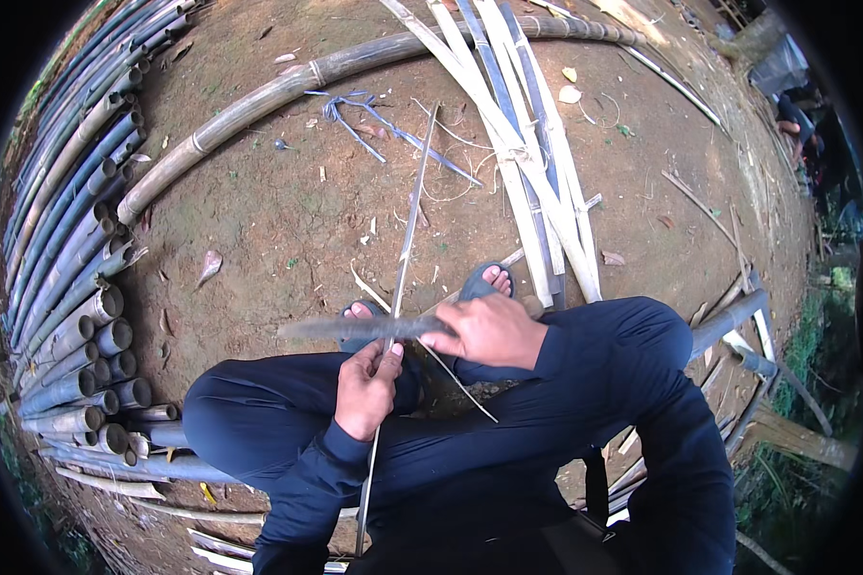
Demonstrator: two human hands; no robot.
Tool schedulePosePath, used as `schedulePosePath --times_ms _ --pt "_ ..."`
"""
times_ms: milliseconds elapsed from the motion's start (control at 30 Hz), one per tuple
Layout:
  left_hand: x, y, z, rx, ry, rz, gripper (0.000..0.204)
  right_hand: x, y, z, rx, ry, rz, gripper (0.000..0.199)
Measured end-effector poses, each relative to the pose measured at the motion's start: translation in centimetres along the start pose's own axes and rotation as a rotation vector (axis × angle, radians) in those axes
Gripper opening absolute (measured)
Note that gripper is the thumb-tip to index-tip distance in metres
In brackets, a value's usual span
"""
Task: The person shaves and thins strips of bamboo using a machete while sitting on the ground outdoors. The person holds the bamboo strips by hand and repeatedly slides the blade along the surface to remove material.
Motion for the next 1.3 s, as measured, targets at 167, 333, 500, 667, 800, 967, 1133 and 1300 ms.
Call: schedulePosePath --times_ms 167,333,500,667,800,967,1133,1300 --pt "-0.1 1.1 0.1 0.082 -0.032 0.027 0.033 -4.1 5.6 -0.2 -0.074 0.051 -0.289 0.058" --pt "0.3 1.0 -0.2 0.12 -0.038 0.094 0.034 -1.5 0.7 -0.7 -0.024 0.117 0.021 0.057" --pt "0.1 0.9 -0.5 0.151 -0.087 0.081 0.035 -4.1 5.1 -0.6 -0.058 0.087 -0.242 0.054" --pt "0.4 1.0 -0.3 0.158 -0.117 0.094 0.036 -2.2 0.6 -2.3 -0.023 0.1 0.046 0.054" --pt "-0.1 0.9 -0.2 0.107 -0.131 0.022 0.039 -4.9 4.3 -1.6 -0.011 0.022 -0.216 0.049" --pt "0.4 1.3 -0.4 0.115 -0.142 0.06 0.038 -2.6 0.4 -2.1 0.024 0.052 0.036 0.05" --pt "0.1 0.7 -0.3 0.122 -0.159 0.074 0.038 -4.0 4.2 -2.2 -0.072 0.027 -0.226 0.05" --pt "0.2 0.7 -0.5 0.149 -0.156 0.081 0.036 -4.4 3.5 -2.8 0.013 0.014 -0.108 0.058"
Point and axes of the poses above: each hand's wrist, its own x-axis away from the middle knuckle, its own z-axis out of the back of the hand, y = z × x, the point moved 7 cm from there along -x, towards the middle knuckle, and after that the axes turned 12 degrees about y, right-handed, at the moved point
